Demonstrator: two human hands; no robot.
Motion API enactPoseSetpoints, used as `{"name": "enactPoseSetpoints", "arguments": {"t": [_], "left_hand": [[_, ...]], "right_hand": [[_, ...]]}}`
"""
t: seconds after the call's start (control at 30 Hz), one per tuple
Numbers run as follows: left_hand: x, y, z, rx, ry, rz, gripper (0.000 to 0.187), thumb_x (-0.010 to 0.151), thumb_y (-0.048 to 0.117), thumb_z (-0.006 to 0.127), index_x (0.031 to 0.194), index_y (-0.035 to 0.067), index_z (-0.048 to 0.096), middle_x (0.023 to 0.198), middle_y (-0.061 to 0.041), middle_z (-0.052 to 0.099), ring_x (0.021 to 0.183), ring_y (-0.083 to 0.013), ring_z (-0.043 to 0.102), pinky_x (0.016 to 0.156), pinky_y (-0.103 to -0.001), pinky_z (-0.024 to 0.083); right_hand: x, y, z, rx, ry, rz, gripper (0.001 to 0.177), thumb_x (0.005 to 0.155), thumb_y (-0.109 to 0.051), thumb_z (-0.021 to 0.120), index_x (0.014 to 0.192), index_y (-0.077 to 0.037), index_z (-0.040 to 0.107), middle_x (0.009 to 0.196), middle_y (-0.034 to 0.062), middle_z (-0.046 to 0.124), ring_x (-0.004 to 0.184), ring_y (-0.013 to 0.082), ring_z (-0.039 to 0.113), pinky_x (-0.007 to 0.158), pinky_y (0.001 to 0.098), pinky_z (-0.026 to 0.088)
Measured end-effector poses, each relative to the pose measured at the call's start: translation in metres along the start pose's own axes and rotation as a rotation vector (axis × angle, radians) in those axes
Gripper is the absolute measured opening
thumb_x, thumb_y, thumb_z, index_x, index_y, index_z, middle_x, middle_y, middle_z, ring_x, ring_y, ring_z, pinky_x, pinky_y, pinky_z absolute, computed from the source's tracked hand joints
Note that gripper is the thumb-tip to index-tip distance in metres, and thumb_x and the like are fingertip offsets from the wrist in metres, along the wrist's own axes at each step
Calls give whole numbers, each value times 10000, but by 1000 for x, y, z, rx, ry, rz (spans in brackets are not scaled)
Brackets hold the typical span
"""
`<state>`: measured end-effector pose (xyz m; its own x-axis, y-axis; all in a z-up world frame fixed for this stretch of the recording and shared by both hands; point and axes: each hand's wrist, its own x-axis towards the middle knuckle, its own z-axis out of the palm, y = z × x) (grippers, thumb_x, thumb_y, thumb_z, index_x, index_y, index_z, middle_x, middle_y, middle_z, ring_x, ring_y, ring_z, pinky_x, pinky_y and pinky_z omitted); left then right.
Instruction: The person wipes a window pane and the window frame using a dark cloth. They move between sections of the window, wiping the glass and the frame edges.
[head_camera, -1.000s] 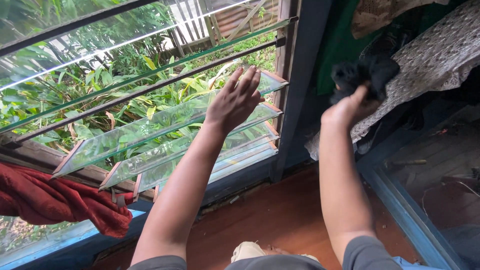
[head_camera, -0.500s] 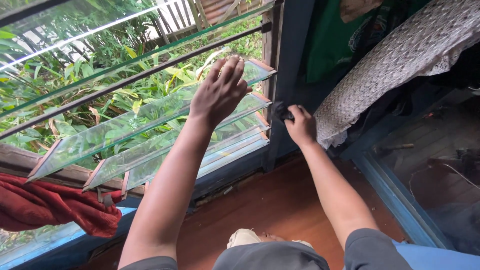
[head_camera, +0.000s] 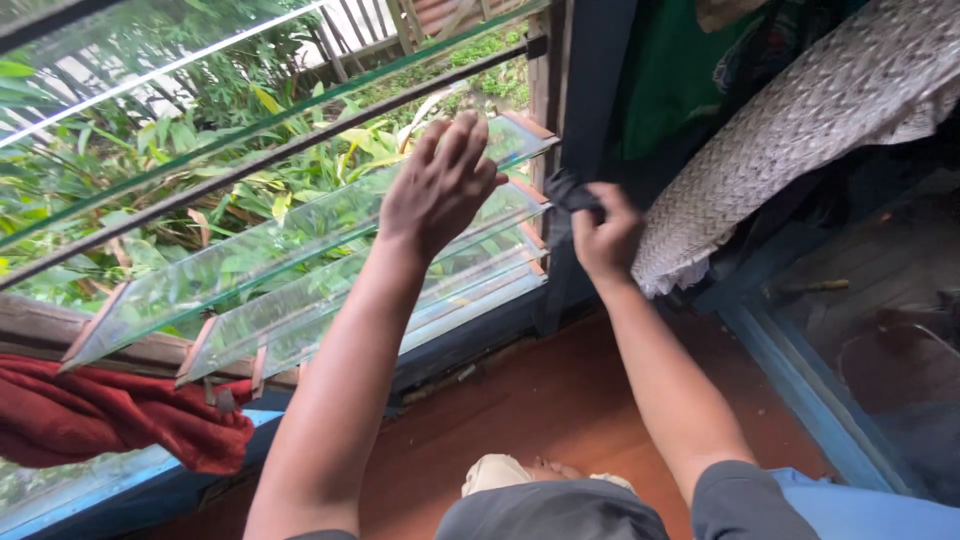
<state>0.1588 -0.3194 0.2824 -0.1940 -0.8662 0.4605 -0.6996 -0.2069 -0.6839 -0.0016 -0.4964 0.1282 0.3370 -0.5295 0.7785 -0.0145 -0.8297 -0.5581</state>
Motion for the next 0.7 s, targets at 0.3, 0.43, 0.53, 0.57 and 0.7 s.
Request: {"name": "enactPoseSetpoints", "arguments": {"t": [0.3, 0.43, 0.53, 0.57, 0.7], "left_hand": [[2, 2, -5, -65, 117, -17, 381, 1025, 494, 701, 895, 136, 703, 1218, -126, 656, 1227, -290, 577, 1051, -431, 485], [3, 2, -9, -25, 125, -21, 372, 1018, 493, 703, 897, 141, 690, 1217, -116, 650, 1222, -277, 572, 1036, -407, 485], [4, 4, -6, -32, 120, -21, 359, 1037, 477, 668, 920, 139, 696, 1227, -119, 649, 1237, -284, 574, 1051, -415, 481], [1, 5, -6, -36, 107, -17, 343, 1047, 467, 655, 929, 149, 703, 1239, -117, 648, 1246, -285, 575, 1057, -417, 480], [1, 8, -5, -47, 114, -21, 343, 1007, 482, 712, 911, 153, 686, 1216, -101, 630, 1233, -273, 557, 1048, -408, 471]], "right_hand": [[116, -73, -51, -174, -260, -490, 408, 971, -63, 723, 1377, -109, 715, 878, 125, 550, 804, 358, 539, 654, 476, 432], [156, -65, -73, -515, -298, -635, 191, 876, -134, 785, 1058, -191, 785, 839, 76, 624, 759, 286, 628, 541, 362, 485], [157, -76, -81, -513, -174, -573, 232, 811, -91, 728, 1029, -131, 795, 838, 99, 600, 740, 315, 597, 572, 420, 453], [151, -82, -78, -358, -130, -517, 356, 806, 0, 691, 1134, -57, 818, 857, 131, 619, 728, 323, 582, 581, 433, 466], [116, -44, -53, -280, -416, -472, 535, 813, 91, 722, 1311, -102, 741, 917, 122, 599, 840, 359, 632, 606, 486, 542]]}}
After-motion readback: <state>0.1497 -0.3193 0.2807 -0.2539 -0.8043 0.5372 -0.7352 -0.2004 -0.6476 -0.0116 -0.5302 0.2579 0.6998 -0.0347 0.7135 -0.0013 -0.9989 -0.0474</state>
